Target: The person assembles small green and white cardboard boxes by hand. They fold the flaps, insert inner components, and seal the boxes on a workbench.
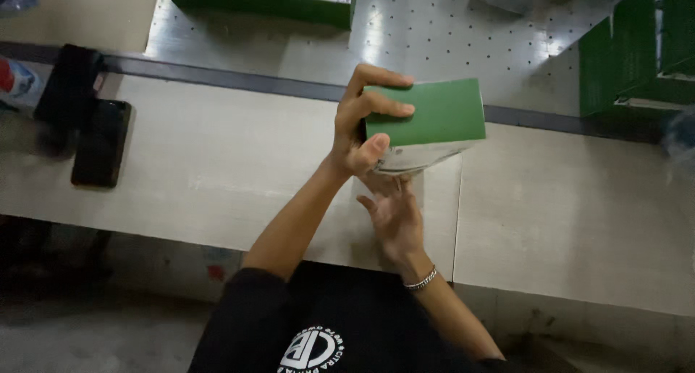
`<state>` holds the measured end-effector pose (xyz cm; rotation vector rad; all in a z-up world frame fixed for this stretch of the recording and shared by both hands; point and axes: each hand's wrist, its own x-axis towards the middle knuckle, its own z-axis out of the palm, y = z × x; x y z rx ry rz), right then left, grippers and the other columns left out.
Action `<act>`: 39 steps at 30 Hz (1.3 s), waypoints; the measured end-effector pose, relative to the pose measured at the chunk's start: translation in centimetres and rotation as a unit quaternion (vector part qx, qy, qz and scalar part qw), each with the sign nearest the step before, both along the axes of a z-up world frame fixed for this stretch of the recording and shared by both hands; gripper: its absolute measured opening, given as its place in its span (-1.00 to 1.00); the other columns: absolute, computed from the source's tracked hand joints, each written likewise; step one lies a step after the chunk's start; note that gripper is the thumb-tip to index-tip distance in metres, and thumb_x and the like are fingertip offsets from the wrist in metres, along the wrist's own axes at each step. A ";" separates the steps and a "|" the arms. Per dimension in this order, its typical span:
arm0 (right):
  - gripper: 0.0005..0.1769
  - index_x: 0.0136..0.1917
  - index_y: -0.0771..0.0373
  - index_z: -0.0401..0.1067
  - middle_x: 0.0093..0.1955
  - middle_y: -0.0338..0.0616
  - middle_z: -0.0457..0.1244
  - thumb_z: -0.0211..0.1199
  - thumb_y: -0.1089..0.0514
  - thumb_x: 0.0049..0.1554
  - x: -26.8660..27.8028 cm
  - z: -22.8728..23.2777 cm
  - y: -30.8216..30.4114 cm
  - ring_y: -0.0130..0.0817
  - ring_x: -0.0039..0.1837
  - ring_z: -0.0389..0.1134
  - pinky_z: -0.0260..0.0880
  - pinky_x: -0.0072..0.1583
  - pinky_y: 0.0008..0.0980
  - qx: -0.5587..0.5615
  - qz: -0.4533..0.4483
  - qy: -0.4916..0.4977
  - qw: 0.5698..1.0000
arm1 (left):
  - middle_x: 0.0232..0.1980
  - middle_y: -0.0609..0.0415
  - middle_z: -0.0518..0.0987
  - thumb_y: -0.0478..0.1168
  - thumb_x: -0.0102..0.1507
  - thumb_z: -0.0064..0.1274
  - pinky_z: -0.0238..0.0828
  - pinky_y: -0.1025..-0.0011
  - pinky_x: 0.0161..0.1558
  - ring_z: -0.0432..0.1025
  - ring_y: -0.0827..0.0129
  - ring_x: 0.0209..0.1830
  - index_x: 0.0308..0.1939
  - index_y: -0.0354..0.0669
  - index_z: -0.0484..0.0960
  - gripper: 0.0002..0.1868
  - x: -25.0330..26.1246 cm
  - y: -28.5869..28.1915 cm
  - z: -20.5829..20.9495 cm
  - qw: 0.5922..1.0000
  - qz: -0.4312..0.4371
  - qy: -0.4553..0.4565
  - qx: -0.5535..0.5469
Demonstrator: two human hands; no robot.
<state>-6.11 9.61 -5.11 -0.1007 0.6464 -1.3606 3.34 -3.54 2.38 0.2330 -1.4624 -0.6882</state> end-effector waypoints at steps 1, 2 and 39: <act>-0.68 0.04 -0.04 0.31 0.21 -0.21 0.21 0.27 -0.12 0.08 -0.1 -1.8 -0.1 0.00 0.39 0.26 0.39 0.36 0.00 -0.033 0.006 0.011 0.999 | 0.16 -0.01 0.48 0.22 0.27 0.00 0.35 0.37 0.07 0.45 0.26 0.06 -0.08 0.01 0.73 -0.55 0.0 0.0 0.1 1.000 0.001 0.000 0.003; -0.63 0.13 -0.16 0.25 0.34 -0.22 0.19 0.24 -0.12 0.09 -0.3 -3.7 0.2 0.04 0.46 0.22 0.44 0.28 -0.03 -0.062 0.014 0.022 0.998 | 0.16 0.01 0.48 0.23 0.28 -0.01 0.34 0.38 0.06 0.44 0.28 0.05 -0.06 0.04 0.73 -0.55 0.1 0.4 0.1 1.000 0.004 0.001 0.010; -0.28 0.12 0.43 0.51 0.23 0.31 0.28 -0.25 -0.21 0.38 -6.9 4.9 -6.0 0.16 0.26 0.30 0.27 0.33 0.11 -0.524 -0.290 0.678 0.427 | 0.36 -0.11 0.49 0.09 0.50 -0.31 0.20 0.02 0.44 0.33 -0.06 0.42 0.21 -0.09 0.67 -0.48 2.4 -1.7 -1.2 0.996 0.053 -0.070 0.010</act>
